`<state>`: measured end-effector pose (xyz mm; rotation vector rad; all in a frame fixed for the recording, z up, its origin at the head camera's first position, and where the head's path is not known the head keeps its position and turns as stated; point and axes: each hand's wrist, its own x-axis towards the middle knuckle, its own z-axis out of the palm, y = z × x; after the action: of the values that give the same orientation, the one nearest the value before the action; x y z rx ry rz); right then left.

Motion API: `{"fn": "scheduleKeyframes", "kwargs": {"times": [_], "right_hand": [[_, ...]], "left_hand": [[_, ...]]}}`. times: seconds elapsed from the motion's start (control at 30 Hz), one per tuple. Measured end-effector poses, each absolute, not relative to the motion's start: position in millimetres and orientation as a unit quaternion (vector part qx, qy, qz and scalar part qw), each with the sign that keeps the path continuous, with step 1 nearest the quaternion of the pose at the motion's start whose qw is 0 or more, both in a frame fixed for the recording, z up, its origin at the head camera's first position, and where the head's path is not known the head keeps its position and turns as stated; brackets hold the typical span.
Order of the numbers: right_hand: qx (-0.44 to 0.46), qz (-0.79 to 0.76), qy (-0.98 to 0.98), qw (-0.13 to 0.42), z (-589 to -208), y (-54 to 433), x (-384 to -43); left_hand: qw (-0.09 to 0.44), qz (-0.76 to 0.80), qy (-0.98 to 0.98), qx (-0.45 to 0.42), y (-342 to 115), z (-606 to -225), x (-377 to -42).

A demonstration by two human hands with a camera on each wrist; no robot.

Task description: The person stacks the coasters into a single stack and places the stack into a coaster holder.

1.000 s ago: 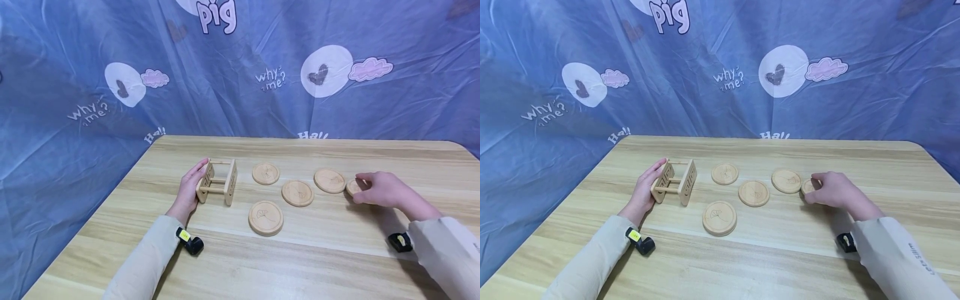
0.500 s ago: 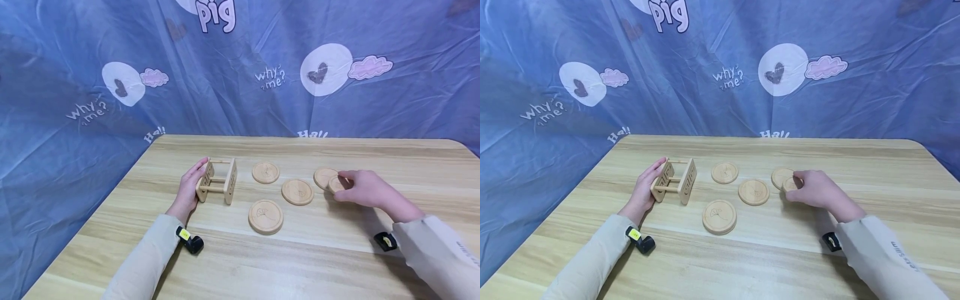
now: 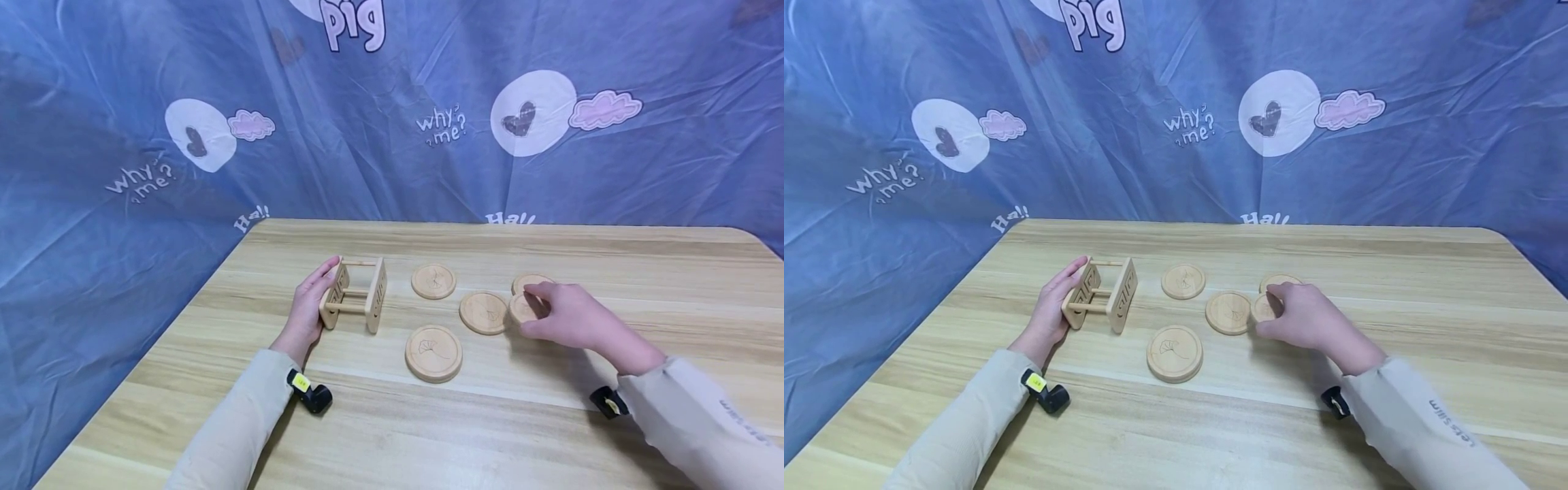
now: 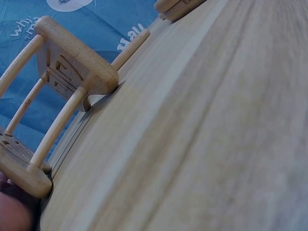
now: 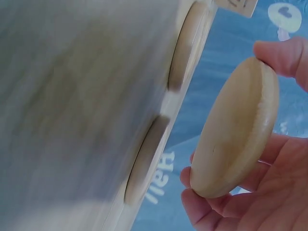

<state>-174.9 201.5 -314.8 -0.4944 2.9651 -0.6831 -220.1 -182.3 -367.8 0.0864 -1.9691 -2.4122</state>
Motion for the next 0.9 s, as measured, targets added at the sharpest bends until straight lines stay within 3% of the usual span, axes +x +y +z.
{"fn": "scheduleKeyframes", "kwargs": {"times": [0.9], "right_hand": [[-0.260,-0.239,0.935,0.016,-320,147,-156]], "left_hand": [[0.009,-0.774,-0.633,0.030,-182,-368,-220]]}}
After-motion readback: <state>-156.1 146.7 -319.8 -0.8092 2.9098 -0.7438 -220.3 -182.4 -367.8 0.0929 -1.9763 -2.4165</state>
